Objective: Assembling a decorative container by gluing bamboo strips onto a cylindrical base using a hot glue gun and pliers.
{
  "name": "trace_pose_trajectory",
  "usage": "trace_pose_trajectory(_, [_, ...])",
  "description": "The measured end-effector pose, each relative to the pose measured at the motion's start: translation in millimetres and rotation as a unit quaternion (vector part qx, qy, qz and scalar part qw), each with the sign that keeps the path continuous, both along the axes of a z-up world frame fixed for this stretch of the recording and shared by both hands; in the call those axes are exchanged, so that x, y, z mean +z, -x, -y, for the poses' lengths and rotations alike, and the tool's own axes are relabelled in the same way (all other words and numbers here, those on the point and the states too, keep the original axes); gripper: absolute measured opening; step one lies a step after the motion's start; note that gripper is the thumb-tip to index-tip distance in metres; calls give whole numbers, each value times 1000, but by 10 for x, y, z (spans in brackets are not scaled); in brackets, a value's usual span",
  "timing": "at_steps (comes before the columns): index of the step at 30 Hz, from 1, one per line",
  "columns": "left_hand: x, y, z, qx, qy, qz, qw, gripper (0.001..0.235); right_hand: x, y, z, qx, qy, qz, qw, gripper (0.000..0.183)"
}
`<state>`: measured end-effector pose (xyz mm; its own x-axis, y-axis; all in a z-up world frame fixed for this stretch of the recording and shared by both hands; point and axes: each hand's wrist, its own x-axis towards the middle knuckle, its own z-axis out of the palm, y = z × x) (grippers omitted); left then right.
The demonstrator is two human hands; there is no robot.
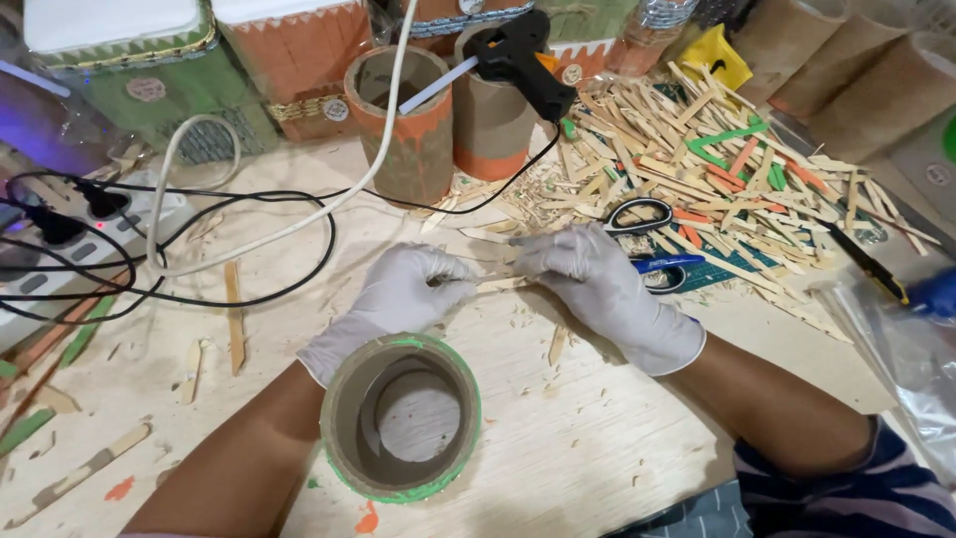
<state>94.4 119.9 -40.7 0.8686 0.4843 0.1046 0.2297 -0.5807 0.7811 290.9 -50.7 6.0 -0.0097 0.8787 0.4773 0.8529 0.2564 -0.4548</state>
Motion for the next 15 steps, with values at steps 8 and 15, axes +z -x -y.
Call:
trace_pose_trajectory(8, [173,83,32,1,37,3,999,10,-255,-35,-44,-23,-27,60,998,12])
trace_pose_trajectory(15, [146,-11,171,37,37,-2,999,10,-316,58,-30,-30,-38,-56,997,27])
